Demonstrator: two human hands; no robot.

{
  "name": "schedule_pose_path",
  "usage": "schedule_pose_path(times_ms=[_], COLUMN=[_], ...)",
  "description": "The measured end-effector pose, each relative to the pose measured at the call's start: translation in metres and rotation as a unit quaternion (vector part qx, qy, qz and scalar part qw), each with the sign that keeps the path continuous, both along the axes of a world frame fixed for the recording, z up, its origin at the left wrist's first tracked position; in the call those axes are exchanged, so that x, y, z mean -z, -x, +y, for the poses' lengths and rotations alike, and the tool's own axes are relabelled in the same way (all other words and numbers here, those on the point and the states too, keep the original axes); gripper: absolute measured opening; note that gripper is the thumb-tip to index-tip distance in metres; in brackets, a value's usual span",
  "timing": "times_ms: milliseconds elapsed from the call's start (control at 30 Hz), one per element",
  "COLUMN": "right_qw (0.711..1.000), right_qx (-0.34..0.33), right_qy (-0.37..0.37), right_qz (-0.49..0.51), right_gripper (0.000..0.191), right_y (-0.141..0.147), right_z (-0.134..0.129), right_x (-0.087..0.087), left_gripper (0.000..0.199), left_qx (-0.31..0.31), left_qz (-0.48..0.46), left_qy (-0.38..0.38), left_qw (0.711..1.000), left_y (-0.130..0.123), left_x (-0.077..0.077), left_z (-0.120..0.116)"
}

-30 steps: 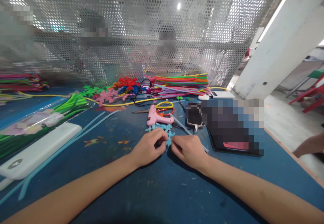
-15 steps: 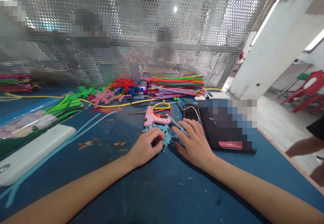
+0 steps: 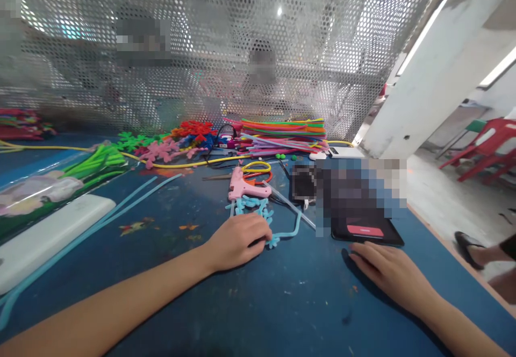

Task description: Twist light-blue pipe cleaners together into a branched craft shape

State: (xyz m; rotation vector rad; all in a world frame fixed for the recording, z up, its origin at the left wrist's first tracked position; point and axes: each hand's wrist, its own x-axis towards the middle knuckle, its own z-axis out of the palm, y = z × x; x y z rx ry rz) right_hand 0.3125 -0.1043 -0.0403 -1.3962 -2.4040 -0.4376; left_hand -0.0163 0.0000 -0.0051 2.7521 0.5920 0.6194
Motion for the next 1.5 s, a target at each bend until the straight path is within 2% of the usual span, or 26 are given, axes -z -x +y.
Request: schedule_pose_path(times_ms=[100, 300, 367, 500, 600, 667, 867, 967, 1100, 1233, 1367, 1500], right_qw=[0.999, 0.996, 0.996, 0.996, 0.995, 0.994, 0.992, 0.989, 0.974, 0.959, 0.956, 0.958], right_qx=[0.024, 0.056, 0.056, 0.057, 0.064, 0.067, 0.087, 0.091, 0.104, 0.114, 0.109, 0.091], right_qy=[0.039, 0.052, 0.055, 0.061, 0.063, 0.071, 0.073, 0.086, 0.147, 0.185, 0.192, 0.188], right_qz=[0.014, 0.038, 0.039, 0.042, 0.047, 0.05, 0.059, 0.083, 0.138, 0.181, 0.193, 0.197], right_gripper=[0.026, 0.025, 0.025, 0.023, 0.021, 0.021, 0.022, 0.021, 0.02, 0.018, 0.015, 0.01], right_y=[0.001, 0.0, -0.001, 0.0, -0.002, -0.004, -0.016, -0.019, -0.019, -0.019, -0.02, -0.025], right_z=[-0.001, -0.001, -0.002, -0.002, -0.004, -0.006, -0.009, -0.007, -0.006, -0.007, -0.008, -0.009], right_x=[-0.001, 0.0, 0.0, 0.0, 0.0, -0.001, -0.001, -0.001, -0.005, -0.009, -0.011, -0.009], left_gripper=[0.013, 0.017, 0.02, 0.029, 0.019, 0.008, 0.006, 0.009, 0.01, 0.011, 0.024, 0.014], left_qx=[-0.007, -0.066, -0.054, 0.019, 0.035, 0.026, -0.061, -0.067, -0.076, -0.028, 0.027, 0.071], left_qz=[-0.002, -0.047, -0.053, -0.083, -0.11, -0.109, -0.088, -0.084, -0.1, -0.07, -0.005, 0.048], left_qy=[0.005, 0.09, 0.097, 0.104, 0.123, 0.148, 0.191, 0.171, 0.068, -0.024, -0.057, -0.064], left_qw=[1.0, 0.993, 0.992, 0.991, 0.986, 0.983, 0.976, 0.979, 0.99, 0.997, 0.998, 0.994], left_y=[-0.001, -0.005, -0.012, -0.034, -0.046, -0.048, -0.041, -0.041, -0.037, -0.028, -0.026, -0.029], left_x=[-0.001, 0.003, 0.004, 0.004, 0.002, 0.001, 0.0, 0.0, 0.001, 0.001, -0.001, -0.003], left_z=[-0.003, -0.01, -0.01, -0.01, -0.012, -0.012, -0.008, -0.006, 0.0, 0.007, 0.009, 0.011])
